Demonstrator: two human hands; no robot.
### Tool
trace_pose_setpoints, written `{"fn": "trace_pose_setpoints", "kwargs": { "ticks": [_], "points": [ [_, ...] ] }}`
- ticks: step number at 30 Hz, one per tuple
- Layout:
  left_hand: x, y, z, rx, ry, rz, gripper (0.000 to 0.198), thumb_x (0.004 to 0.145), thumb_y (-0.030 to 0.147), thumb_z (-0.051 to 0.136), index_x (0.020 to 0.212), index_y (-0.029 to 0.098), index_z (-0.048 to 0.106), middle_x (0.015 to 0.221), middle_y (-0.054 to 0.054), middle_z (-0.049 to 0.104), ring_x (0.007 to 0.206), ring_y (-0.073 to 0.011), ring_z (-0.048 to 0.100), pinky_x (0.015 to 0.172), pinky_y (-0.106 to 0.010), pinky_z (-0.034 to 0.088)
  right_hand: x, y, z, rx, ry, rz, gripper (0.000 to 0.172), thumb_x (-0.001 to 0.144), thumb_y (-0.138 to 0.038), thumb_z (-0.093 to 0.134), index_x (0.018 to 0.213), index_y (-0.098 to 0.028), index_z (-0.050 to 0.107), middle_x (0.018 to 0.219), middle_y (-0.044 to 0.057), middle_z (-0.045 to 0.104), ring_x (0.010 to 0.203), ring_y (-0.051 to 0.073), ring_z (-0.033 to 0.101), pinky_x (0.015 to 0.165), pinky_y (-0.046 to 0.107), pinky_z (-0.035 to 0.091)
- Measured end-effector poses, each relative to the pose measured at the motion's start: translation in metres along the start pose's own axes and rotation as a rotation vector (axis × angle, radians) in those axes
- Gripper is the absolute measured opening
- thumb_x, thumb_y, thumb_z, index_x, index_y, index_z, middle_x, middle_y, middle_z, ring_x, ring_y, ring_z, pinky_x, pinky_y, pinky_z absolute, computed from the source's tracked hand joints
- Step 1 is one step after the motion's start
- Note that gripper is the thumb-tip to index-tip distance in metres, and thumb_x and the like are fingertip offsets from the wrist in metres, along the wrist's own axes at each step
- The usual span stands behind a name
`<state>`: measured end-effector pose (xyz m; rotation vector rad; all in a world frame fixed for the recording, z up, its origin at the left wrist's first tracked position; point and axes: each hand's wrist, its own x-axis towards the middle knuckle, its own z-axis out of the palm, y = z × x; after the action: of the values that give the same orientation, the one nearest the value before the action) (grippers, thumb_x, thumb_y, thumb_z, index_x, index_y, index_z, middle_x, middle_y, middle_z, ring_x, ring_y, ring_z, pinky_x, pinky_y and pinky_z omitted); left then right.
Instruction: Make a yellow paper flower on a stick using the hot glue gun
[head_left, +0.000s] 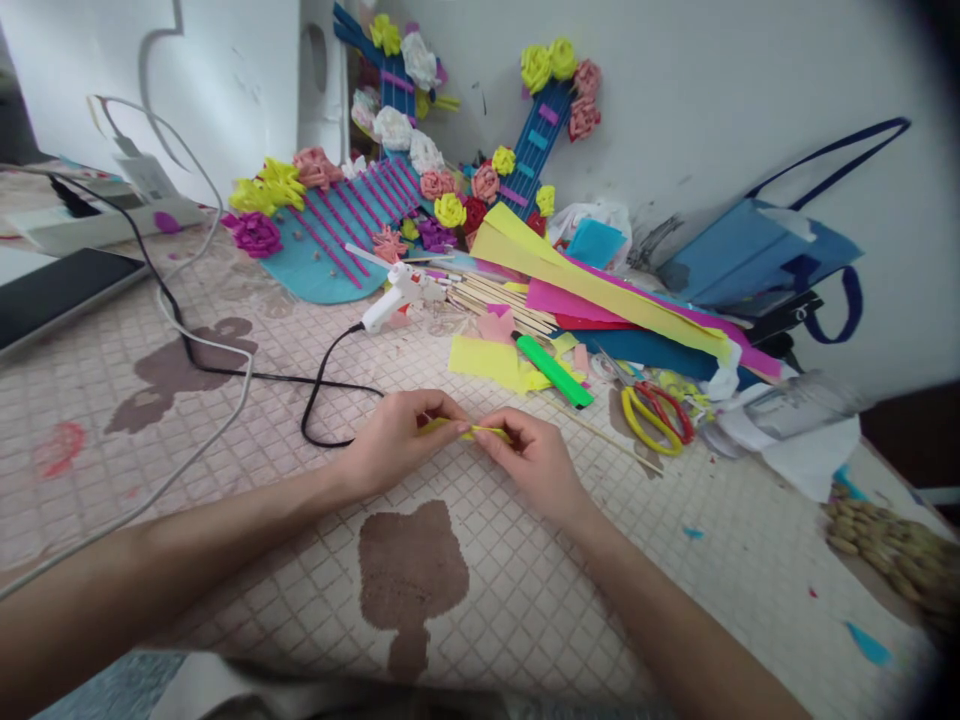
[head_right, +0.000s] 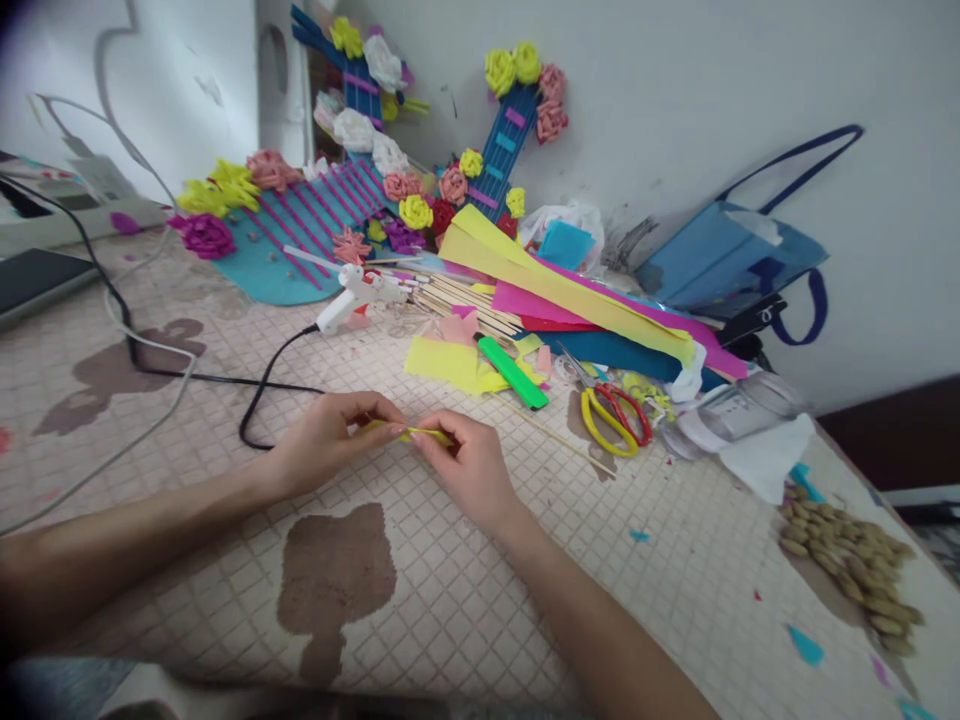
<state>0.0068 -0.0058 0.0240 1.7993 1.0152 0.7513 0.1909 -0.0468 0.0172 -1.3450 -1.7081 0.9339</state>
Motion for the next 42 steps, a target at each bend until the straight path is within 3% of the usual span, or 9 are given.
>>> {"fn": "trace_pose_setpoints", "kwargs": {
  "ticks": [3, 12, 18, 24, 27, 31, 33, 38, 42],
  "points": [
    [0.0, -0.004, -0.001, -0.118, -0.032, -0.016, 0.018, 0.081, 0.03, 0.06, 0.087, 0.014, 0.067, 0.082, -0.004, 0.071, 0.074, -0.0138, 0.064, 0.067, -0.024, 0.049, 0.001, 0.005, -0.002, 0.021, 0.034, 0.024, 0.016, 0.084, -0.033, 0.058, 0.079, -0.019, 0.063, 0.069, -0.001, 0.061, 0.063, 0.013, 0.053, 0.058, 0.025, 0.041],
    [0.011, -0.01, -0.018, -0.442, -0.149, -0.351, 0.023, 0.085, 0.035, 0.056, 0.091, 0.015, 0.066, 0.083, -0.007, 0.074, 0.076, -0.0152, 0.07, 0.069, -0.025, 0.054, 0.002, 0.013, -0.006, 0.107, 0.071, 0.116, 0.02, 0.082, -0.039, 0.059, 0.077, -0.02, 0.063, 0.065, -0.001, 0.061, 0.051, 0.01, 0.046, 0.046, 0.023, 0.035],
    [0.009, -0.012, -0.012, -0.294, -0.158, -0.178, 0.023, 0.081, 0.036, 0.061, 0.085, 0.014, 0.067, 0.08, -0.006, 0.073, 0.069, -0.0132, 0.067, 0.068, -0.024, 0.054, 0.003, 0.013, -0.009, 0.102, 0.043, 0.132, 0.022, 0.081, -0.04, 0.06, 0.078, -0.019, 0.064, 0.064, -0.001, 0.061, 0.051, 0.01, 0.045, 0.045, 0.023, 0.034],
    [0.009, -0.014, -0.012, -0.261, -0.201, -0.174, 0.022, 0.082, 0.035, 0.059, 0.087, 0.014, 0.066, 0.08, -0.006, 0.073, 0.07, -0.0137, 0.067, 0.067, -0.025, 0.054, 0.004, 0.013, -0.015, 0.111, 0.029, 0.126, 0.02, 0.083, -0.037, 0.058, 0.084, -0.019, 0.065, 0.064, -0.002, 0.06, 0.051, 0.01, 0.048, 0.046, 0.023, 0.036],
    [0.01, -0.011, -0.01, -0.173, -0.156, -0.066, 0.026, 0.08, 0.036, 0.06, 0.094, 0.014, 0.065, 0.085, -0.006, 0.071, 0.076, -0.0148, 0.066, 0.067, -0.024, 0.052, 0.002, 0.013, -0.014, 0.087, 0.026, 0.111, 0.019, 0.083, -0.037, 0.057, 0.084, -0.019, 0.066, 0.065, -0.001, 0.061, 0.052, 0.011, 0.05, 0.047, 0.023, 0.039],
    [0.013, -0.006, -0.008, 0.028, -0.075, 0.012, 0.023, 0.081, 0.035, 0.057, 0.079, 0.015, 0.066, 0.067, -0.001, 0.064, 0.061, -0.0106, 0.056, 0.053, -0.019, 0.043, 0.001, 0.014, -0.019, 0.031, -0.003, 0.053, 0.019, 0.085, -0.035, 0.054, 0.087, -0.02, 0.066, 0.072, 0.001, 0.066, 0.054, 0.012, 0.053, 0.049, 0.024, 0.042],
    [0.014, -0.006, -0.01, 0.041, -0.049, 0.014, 0.023, 0.08, 0.035, 0.056, 0.074, 0.015, 0.065, 0.062, 0.0, 0.059, 0.056, -0.0092, 0.051, 0.048, -0.018, 0.038, 0.002, 0.018, -0.031, -0.079, 0.047, -0.011, 0.019, 0.085, -0.033, 0.054, 0.087, -0.02, 0.067, 0.074, 0.002, 0.067, 0.059, 0.013, 0.056, 0.055, 0.026, 0.045],
    [0.033, -0.003, -0.018, -0.043, 0.026, -0.03, 0.022, 0.076, 0.036, 0.059, 0.07, 0.015, 0.063, 0.057, 0.002, 0.054, 0.051, -0.0076, 0.045, 0.044, -0.018, 0.034, 0.011, 0.04, -0.078, -0.448, 0.42, -0.108, 0.025, 0.083, -0.031, 0.055, 0.103, -0.019, 0.062, 0.092, 0.007, 0.064, 0.075, 0.019, 0.057, 0.071, 0.035, 0.048],
    [0.071, 0.015, -0.005, -0.18, 0.084, -0.148, 0.014, 0.075, 0.027, 0.06, 0.07, 0.015, 0.061, 0.06, 0.002, 0.057, 0.052, -0.0069, 0.047, 0.046, -0.017, 0.034, 0.017, 0.064, -0.096, -0.683, 0.425, -0.121, 0.037, 0.075, -0.032, 0.063, 0.108, -0.016, 0.057, 0.101, 0.012, 0.06, 0.091, 0.026, 0.055, 0.084, 0.045, 0.045]
  ]
}}
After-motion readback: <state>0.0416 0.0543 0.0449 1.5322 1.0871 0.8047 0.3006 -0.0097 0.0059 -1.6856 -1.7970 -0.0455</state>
